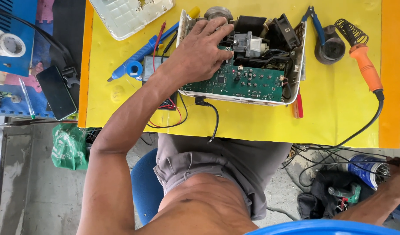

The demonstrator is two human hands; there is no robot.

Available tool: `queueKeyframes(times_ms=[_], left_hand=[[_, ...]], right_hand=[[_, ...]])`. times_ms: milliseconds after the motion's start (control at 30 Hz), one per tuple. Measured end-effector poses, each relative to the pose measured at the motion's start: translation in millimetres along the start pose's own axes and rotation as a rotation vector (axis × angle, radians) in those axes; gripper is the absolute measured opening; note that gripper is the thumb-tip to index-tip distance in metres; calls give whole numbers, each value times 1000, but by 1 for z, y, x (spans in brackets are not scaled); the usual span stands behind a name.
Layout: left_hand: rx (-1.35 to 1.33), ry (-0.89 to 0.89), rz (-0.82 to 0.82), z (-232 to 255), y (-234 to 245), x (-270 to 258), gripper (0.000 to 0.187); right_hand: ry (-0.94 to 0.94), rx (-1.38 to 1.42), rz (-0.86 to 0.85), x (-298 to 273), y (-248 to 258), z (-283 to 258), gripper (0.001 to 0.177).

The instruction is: The person works on a disassembled electronic device, likely a projector, placed on a yellow workbench. They lift and reposition the green circuit board, connect a power cable, and use a multimeter to test components on the board.

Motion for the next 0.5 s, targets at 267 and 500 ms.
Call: queueKeyframes(times_ms=[267, 500], left_hand=[[-28, -10, 8, -1, -4, 1, 22], [-78, 20, 27, 0, -3, -3, 22]], right_hand=[[19, 79, 40, -14, -4, -16, 20], [509, -615, 949, -34, 41, 9, 30]])
Point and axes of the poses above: each hand's wrist, its own x-axis towards the middle knuckle, its own y-axis out of the back of the hand, z = x × y, the point moved 6 cm from there along x, towards the middle knuckle, and after that the axes turned 4 degrees about -y, right-handed, at the moved point
